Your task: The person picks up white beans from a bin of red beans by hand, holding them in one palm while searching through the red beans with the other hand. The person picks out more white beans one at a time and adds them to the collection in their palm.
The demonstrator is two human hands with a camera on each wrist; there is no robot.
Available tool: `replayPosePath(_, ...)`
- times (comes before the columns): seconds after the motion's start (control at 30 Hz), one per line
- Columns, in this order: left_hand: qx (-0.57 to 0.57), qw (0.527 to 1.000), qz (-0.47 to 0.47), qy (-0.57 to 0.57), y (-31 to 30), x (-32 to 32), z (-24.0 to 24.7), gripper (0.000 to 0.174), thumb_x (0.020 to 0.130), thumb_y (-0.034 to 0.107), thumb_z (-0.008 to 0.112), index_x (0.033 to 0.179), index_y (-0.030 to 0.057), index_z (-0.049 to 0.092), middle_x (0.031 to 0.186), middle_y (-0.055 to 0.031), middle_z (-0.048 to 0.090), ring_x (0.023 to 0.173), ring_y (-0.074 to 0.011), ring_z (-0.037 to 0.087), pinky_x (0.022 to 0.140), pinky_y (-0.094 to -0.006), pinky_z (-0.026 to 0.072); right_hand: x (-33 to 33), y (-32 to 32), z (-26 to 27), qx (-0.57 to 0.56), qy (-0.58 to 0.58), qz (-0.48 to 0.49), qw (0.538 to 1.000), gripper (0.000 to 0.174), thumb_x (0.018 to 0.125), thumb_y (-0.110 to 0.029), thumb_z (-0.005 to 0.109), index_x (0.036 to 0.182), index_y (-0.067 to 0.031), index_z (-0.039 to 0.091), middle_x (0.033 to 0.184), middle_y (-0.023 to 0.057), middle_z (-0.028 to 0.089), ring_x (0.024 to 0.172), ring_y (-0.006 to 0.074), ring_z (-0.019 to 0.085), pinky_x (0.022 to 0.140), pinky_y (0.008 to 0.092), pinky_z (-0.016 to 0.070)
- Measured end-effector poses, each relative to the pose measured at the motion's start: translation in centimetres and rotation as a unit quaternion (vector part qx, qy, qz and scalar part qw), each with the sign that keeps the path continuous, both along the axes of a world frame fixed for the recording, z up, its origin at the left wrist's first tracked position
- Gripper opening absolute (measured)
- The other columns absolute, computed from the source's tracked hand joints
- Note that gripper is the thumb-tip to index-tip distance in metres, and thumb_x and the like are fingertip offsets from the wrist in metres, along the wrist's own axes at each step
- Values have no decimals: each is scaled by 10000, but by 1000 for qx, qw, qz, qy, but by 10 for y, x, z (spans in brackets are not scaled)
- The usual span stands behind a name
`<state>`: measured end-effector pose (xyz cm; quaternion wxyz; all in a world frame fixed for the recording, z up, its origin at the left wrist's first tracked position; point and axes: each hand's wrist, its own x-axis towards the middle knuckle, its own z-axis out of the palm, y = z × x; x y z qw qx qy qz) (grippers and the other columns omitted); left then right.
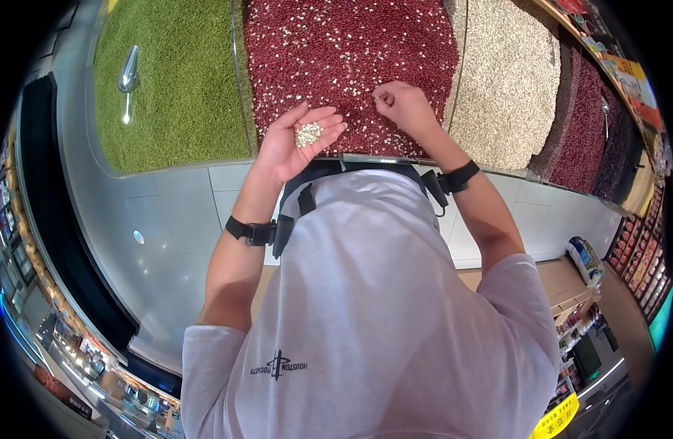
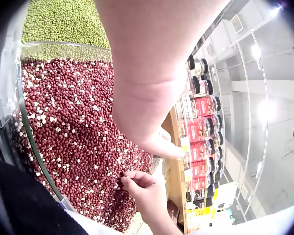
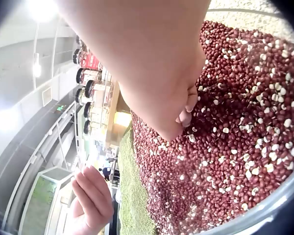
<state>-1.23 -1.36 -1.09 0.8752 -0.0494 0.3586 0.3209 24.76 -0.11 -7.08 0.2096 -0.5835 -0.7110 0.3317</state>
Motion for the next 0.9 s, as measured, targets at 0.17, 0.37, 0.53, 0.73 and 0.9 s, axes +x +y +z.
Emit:
replayPosePath(0.17, -3, 1000, 0, 2, 2, 2, -1, 460, 1011, 263, 389, 1178, -146, 517, 1107, -279, 613, 1024, -376, 633, 886, -406, 571, 6, 7, 18, -71, 74, -67, 993, 167, 799, -148, 715, 945, -66, 723, 814, 70, 692, 702, 139, 655, 667, 270, 531)
replayPosePath(0.37, -1, 1000, -2, 5, 7, 5, -1, 466, 1015, 265, 367, 1175, -143, 524, 1107, -281, 612, 1026, -378, 632, 888, -406, 570, 14, 17, 23, -198, 313, -152, 916, 223, 841, -131, 698, 1037, -25, 704, 845, 27, 696, 640, 52, 543, 598, 193, 439)
replayPosePath(0.53, 2, 1000, -2, -7, 9, 6, -4, 463, 1014, 259, 365, 1173, -145, 526, 1114, -285, 609, 1034, -381, 628, 898, -406, 566, 17, 22, 24, -264, 421, -194, 846, 229, 843, -115, 694, 1054, -27, 700, 878, 31, 703, 636, 48, 535, 606, 180, 438)
replayPosePath(0.73, 5, 1000, -12, 25, 12, 15, 6, 481, 1018, 271, 353, 1183, -156, 500, 1141, -286, 590, 1059, -378, 615, 932, -407, 546, 0, 16, 70, -136, 284, -90, 945, 191, 831, -154, 725, 988, -46, 726, 856, 16, 708, 725, 35, 597, 663, 195, 474)
replayPosePath(0.9, 30, 999, -30, 24, 15, 27, 2, 452, 1019, 274, 347, 1137, -126, 522, 1080, -233, 612, 1010, -314, 640, 909, -386, 558, -40, 7, 104, 128, 127, 176, 968, 174, 770, -134, 717, 936, -81, 720, 855, 36, 696, 735, 188, 637, 692, 310, 507)
